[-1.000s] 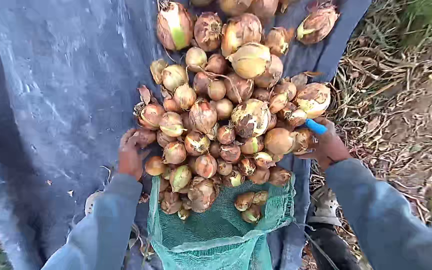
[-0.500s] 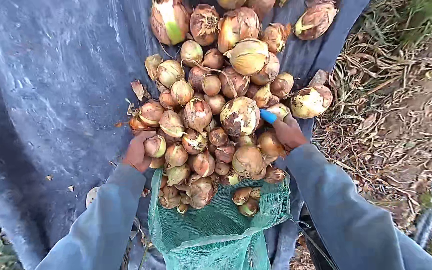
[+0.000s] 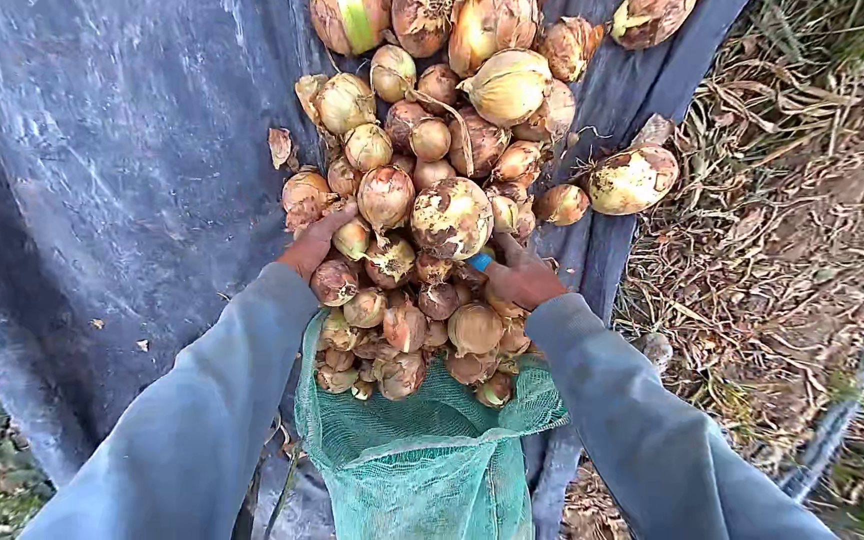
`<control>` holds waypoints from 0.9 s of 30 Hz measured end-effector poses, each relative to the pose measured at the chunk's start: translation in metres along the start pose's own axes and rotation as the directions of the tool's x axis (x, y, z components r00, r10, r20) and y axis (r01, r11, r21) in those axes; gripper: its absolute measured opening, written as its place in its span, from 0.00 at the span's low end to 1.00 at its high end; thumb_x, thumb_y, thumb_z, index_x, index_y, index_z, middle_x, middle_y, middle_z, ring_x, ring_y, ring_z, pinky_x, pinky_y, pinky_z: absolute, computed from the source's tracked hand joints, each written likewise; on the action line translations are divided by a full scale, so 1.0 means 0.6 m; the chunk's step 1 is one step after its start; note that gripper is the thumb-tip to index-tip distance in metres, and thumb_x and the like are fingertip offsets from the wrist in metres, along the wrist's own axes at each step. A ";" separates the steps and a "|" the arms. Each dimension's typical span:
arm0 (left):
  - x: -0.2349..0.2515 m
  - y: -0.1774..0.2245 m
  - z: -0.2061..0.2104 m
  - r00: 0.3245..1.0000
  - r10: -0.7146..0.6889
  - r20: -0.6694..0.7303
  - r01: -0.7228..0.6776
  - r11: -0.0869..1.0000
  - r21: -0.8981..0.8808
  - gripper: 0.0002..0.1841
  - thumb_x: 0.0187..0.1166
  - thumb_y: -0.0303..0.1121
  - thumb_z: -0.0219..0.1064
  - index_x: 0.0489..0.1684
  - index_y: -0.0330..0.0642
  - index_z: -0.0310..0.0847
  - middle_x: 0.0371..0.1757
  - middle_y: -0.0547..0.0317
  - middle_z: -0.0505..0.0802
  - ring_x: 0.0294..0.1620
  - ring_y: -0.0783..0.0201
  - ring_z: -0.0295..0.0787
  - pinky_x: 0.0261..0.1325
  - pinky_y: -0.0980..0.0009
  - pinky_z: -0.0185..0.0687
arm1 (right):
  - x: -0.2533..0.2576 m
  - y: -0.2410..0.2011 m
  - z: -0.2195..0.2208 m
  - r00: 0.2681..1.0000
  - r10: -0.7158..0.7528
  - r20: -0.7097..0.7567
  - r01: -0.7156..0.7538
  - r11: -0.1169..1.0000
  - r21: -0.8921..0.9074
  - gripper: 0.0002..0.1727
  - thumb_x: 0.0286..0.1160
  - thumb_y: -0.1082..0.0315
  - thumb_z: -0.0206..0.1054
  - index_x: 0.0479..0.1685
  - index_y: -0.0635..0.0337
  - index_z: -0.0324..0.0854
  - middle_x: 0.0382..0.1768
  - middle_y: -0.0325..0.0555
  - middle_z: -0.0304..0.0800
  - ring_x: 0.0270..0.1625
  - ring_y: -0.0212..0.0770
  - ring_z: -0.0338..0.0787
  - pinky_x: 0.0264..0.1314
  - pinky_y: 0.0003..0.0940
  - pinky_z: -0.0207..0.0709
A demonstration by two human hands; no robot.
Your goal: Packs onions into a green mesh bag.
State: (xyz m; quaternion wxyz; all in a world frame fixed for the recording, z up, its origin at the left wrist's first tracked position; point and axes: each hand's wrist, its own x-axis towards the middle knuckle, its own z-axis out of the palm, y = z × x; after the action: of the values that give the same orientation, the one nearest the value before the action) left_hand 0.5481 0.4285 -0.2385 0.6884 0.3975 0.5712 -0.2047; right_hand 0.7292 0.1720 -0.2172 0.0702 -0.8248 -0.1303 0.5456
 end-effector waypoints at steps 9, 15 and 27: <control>-0.003 -0.004 0.007 0.989 -0.033 0.142 0.014 0.991 0.132 0.34 0.86 0.66 0.48 0.71 0.47 0.76 0.55 0.54 0.91 0.53 0.60 0.90 0.55 0.57 0.89 | -0.007 -0.023 0.027 0.972 -0.103 0.213 0.075 0.988 0.137 0.23 0.92 0.61 0.55 0.76 0.66 0.76 0.67 0.67 0.84 0.73 0.60 0.82 0.76 0.64 0.68; 0.018 -0.023 0.005 0.984 -0.013 0.176 0.002 0.998 0.065 0.30 0.87 0.63 0.49 0.69 0.50 0.77 0.55 0.57 0.92 0.56 0.62 0.90 0.59 0.58 0.89 | 0.028 -0.034 0.050 0.977 -0.076 0.200 0.068 0.997 0.045 0.20 0.82 0.60 0.68 0.62 0.67 0.84 0.58 0.64 0.89 0.65 0.59 0.87 0.69 0.65 0.74; -0.129 -0.217 0.107 0.873 -0.259 0.414 -0.122 0.704 0.700 0.49 0.76 0.62 0.71 0.97 0.72 0.43 0.81 0.44 0.81 0.79 0.44 0.80 0.81 0.36 0.71 | -0.203 0.077 0.231 0.884 0.196 0.425 -0.105 0.968 -0.227 0.51 0.71 0.49 0.71 0.96 0.53 0.51 0.87 0.64 0.64 0.86 0.67 0.69 0.79 0.69 0.69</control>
State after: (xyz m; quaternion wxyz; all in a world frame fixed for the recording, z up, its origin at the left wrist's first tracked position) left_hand 0.4717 0.2868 -0.2039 0.5941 0.5438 0.2730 -0.5261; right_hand 0.5634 0.0884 -0.1763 -0.0865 -0.6889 -0.1316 0.7076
